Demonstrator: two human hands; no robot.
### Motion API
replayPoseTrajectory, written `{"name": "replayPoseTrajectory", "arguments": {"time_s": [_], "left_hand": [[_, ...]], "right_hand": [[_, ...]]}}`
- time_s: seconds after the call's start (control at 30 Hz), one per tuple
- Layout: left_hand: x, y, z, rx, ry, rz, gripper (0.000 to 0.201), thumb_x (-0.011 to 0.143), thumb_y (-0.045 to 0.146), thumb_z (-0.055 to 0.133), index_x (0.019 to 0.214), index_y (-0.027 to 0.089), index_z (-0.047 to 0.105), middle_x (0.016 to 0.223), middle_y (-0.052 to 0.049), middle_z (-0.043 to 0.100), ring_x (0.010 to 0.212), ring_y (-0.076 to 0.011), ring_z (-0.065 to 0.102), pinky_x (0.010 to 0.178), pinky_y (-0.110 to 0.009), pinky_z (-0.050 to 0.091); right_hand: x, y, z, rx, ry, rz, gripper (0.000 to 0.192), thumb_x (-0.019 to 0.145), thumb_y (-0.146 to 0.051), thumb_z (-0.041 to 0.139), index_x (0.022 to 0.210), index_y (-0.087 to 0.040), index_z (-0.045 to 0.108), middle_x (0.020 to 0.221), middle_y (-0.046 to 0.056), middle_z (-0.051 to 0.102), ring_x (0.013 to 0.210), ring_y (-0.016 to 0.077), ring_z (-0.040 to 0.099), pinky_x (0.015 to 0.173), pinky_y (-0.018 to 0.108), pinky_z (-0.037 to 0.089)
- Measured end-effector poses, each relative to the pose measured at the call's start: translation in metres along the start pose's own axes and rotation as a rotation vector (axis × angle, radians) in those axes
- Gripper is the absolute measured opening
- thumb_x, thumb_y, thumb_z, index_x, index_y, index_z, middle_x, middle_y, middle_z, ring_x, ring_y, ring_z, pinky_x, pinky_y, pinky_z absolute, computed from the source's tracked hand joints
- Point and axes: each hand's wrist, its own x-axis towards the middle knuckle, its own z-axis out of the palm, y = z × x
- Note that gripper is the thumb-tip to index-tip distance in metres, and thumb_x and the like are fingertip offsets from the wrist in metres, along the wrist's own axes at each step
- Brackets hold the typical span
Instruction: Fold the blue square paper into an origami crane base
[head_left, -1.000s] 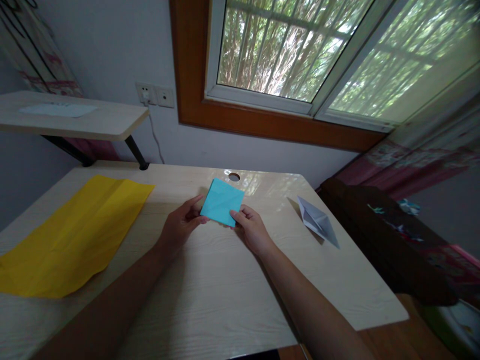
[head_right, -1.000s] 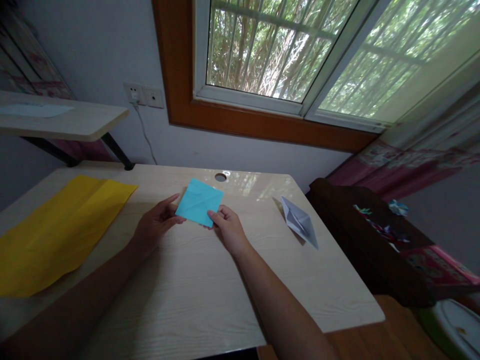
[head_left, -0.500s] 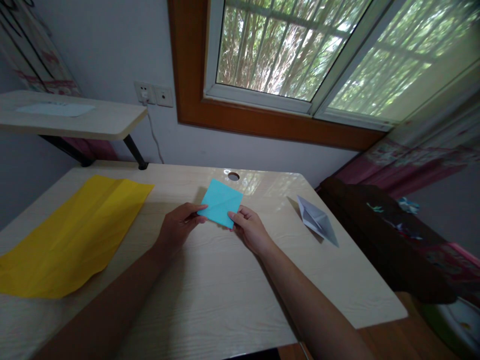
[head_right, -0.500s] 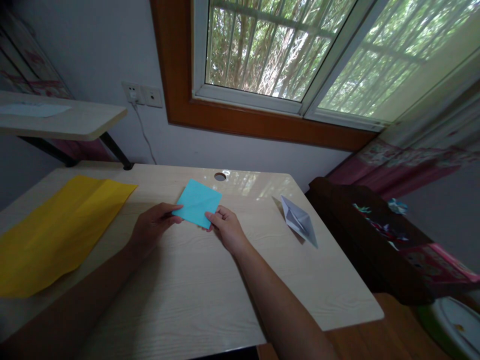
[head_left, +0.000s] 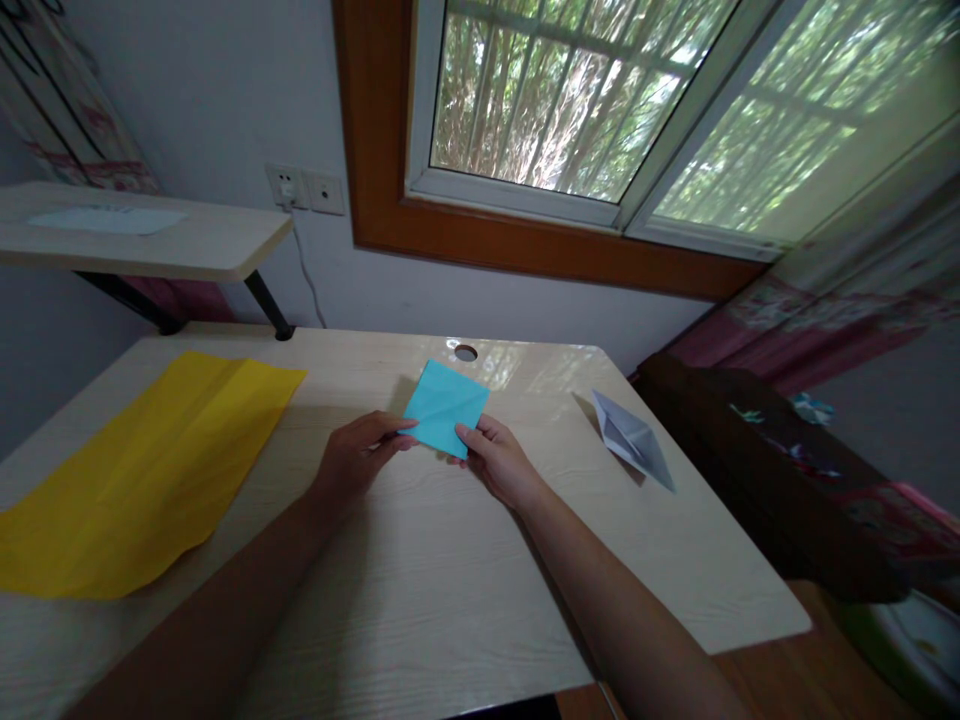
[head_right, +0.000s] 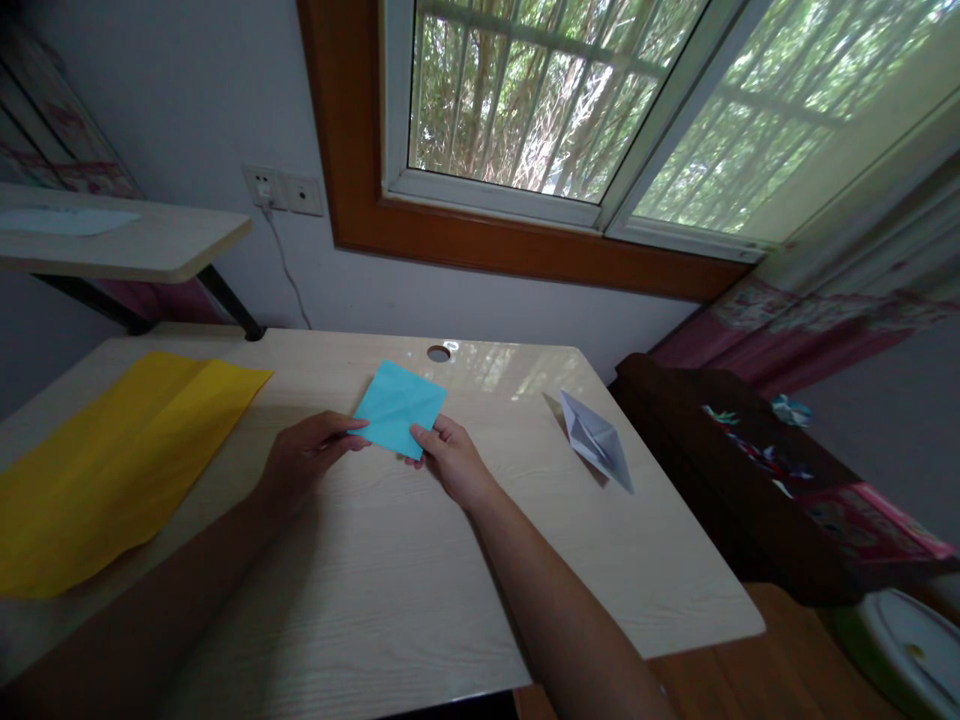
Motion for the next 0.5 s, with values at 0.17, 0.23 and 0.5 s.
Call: {"name": "replayPoseTrajectory", "arguments": {"time_s": [0.17, 0.23, 0.5], "left_hand": [[0.0007, -0.0015, 0.0003, -0.002, 0.009, -0.024, 0.020, 0.092, 0.036, 0.069, 0.105, 0.023, 0.075, 0.086, -0.002, 0.077, 0.073, -0.0139, 0.070, 0.068, -0.023, 0.053], [0.0010, -0.0011, 0.0002, 0.000, 0.007, -0.035, 0.019, 0.091, 0.035, 0.070, 0.105, 0.023, 0.075, 0.086, -0.001, 0.077, 0.073, -0.0137, 0.070, 0.068, -0.022, 0.052], [-0.0004, -0.0051, 0.0005, -0.032, -0.015, -0.137, 0.017, 0.089, 0.032, 0.071, 0.103, 0.023, 0.074, 0.082, 0.000, 0.074, 0.069, -0.0134, 0.067, 0.067, -0.023, 0.053]], "right_hand": [[0.0003, 0.0014, -0.0022, -0.043, -0.032, 0.018, 0.035, 0.079, -0.047, 0.079, 0.090, -0.018, 0.064, 0.076, 0.002, 0.069, 0.058, 0.0115, 0.056, 0.053, 0.024, 0.040], [0.0011, 0.0025, -0.0039, -0.061, -0.043, 0.011, 0.035, 0.080, -0.048, 0.078, 0.089, -0.018, 0.063, 0.075, 0.002, 0.069, 0.058, 0.0113, 0.056, 0.053, 0.023, 0.040], [0.0039, 0.0084, -0.0094, -0.120, -0.054, 0.002, 0.038, 0.081, -0.052, 0.076, 0.089, -0.018, 0.062, 0.070, 0.001, 0.068, 0.056, 0.0112, 0.054, 0.052, 0.023, 0.038]]}}
